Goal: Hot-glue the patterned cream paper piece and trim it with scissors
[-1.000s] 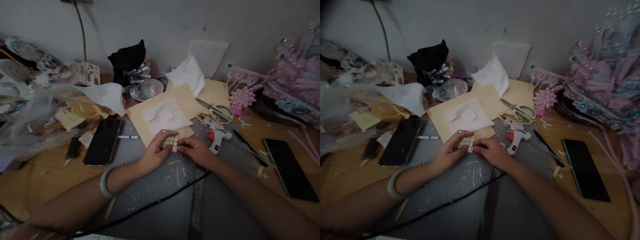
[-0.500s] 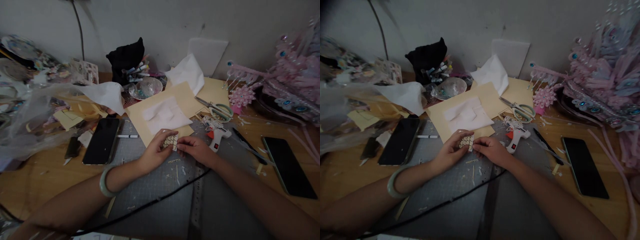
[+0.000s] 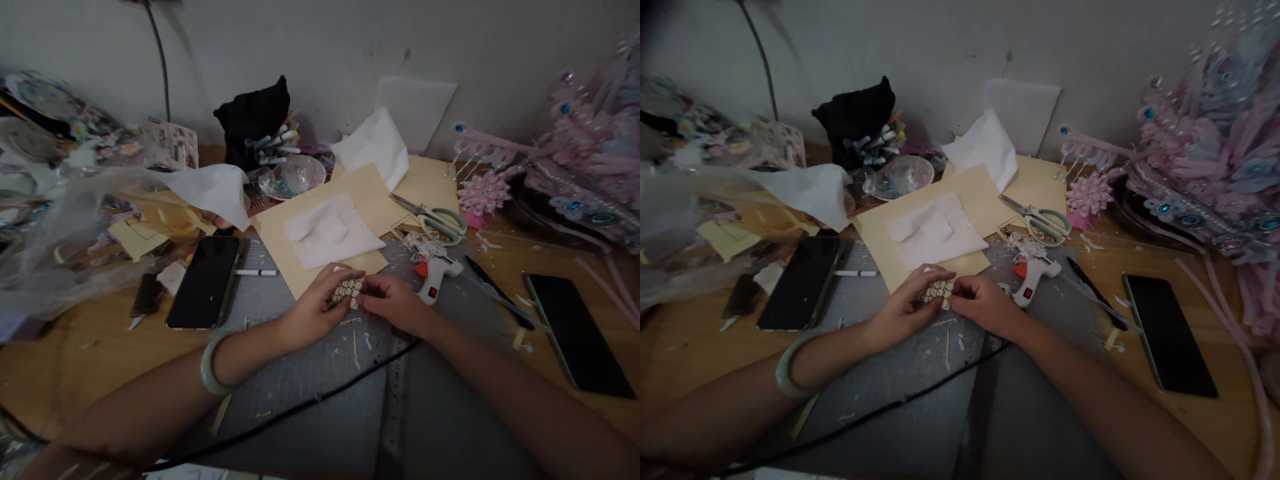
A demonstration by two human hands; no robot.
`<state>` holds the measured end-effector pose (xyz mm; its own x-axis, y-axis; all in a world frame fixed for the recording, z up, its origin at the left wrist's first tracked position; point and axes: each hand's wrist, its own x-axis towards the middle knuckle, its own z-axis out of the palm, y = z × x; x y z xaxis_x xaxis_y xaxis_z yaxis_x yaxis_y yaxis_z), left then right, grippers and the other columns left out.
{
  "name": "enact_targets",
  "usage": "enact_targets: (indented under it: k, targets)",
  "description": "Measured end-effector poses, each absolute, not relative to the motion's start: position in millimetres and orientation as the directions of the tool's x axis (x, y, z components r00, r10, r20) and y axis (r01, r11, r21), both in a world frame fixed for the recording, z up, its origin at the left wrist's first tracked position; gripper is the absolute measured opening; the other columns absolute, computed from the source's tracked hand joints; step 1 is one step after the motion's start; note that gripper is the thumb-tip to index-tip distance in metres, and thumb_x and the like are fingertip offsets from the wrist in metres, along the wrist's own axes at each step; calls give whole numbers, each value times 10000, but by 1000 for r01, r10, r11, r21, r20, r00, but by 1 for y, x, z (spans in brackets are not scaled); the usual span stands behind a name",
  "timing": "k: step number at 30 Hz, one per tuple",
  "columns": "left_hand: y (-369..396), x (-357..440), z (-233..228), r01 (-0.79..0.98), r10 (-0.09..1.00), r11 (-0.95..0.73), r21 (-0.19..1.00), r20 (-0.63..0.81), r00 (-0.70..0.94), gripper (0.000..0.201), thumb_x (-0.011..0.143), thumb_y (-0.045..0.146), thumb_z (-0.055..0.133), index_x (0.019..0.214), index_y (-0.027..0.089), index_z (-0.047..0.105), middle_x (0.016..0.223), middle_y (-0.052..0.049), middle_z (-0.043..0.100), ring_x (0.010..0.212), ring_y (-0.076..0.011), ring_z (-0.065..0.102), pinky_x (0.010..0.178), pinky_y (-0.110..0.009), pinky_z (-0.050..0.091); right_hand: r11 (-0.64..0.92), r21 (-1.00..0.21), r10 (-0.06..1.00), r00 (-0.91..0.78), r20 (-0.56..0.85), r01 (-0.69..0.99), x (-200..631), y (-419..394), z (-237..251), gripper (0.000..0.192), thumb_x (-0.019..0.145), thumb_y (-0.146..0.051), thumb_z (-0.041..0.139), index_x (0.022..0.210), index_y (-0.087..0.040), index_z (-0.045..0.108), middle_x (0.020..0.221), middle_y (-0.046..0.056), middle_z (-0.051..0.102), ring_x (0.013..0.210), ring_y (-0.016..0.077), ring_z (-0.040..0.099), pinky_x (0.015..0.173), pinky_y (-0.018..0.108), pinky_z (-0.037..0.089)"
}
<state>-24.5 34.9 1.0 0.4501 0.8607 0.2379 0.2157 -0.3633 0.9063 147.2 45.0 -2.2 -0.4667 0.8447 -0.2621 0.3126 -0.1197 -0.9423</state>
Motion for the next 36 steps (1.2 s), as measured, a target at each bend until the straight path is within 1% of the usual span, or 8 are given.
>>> enact_targets:
  k: [2,6,8,11,14,17,27,36]
  targets:
    - [35,-25,1,211,863,-358,910,236,446,376,759,102,479,1116,217,510,1009,-68,528,979,-185,487,865,-358,392,-132,-944,846,-461,-266,301,147,46,-3,165,721,-259,552,596,-171,491,514,-54,462,488,77,418,474,206,313]
    - [36,-27,1,179,908,-285,942,205,366,352,761,128,493,1102,214,523,1023,-63,525,994,-181,486,864,-341,396,-260,-957,816,-500,-290,131,147,49,-7,194,708,-360,577,700,-167,562,591,-28,537,510,87,481,505,222,376]
    - [37,-27,1,157,932,-236,959,178,316,344,763,135,497,1097,210,527,1053,-63,521,1015,-180,481,874,-334,390,-292,-953,816,-499,-293,82,147,51,-9,211,695,-370,593,756,-169,583,619,-24,552,513,87,493,504,224,384]
    - [37,-28,1,144,942,-219,965,170,290,344,765,139,502,1102,203,521,1075,-60,517,1033,-174,473,890,-324,375,-267,-958,813,-508,-282,105,146,50,-9,169,715,-331,581,759,-168,592,621,-26,554,521,81,492,519,220,383]
    - [37,-27,1,151,933,-236,960,181,310,346,769,152,508,1111,201,513,1073,-58,518,1028,-169,474,895,-320,368,-231,-961,808,-521,-276,152,145,48,-6,114,730,-280,564,728,-169,587,600,-31,546,529,81,483,534,218,377]
    - [37,-27,1,167,928,-256,952,193,319,340,768,153,510,1106,199,515,1057,-58,520,1019,-169,476,891,-321,367,-225,-963,804,-529,-271,151,145,46,-5,96,734,-264,559,727,-172,582,600,-32,547,532,82,480,534,218,374]
    - [37,-26,0,166,918,-276,947,208,338,341,774,153,509,1112,202,511,1054,-58,516,1004,-168,475,875,-319,373,-225,-968,814,-525,-248,109,145,47,-6,163,717,-326,590,736,-165,572,596,-30,541,517,80,478,509,211,381]
    - [36,-26,1,191,914,-294,937,216,344,338,779,146,504,1113,201,504,1038,-56,519,990,-161,478,865,-314,378,-222,-972,808,-544,-227,75,146,47,-7,154,720,-323,596,725,-169,579,608,-29,551,526,78,480,526,215,385]
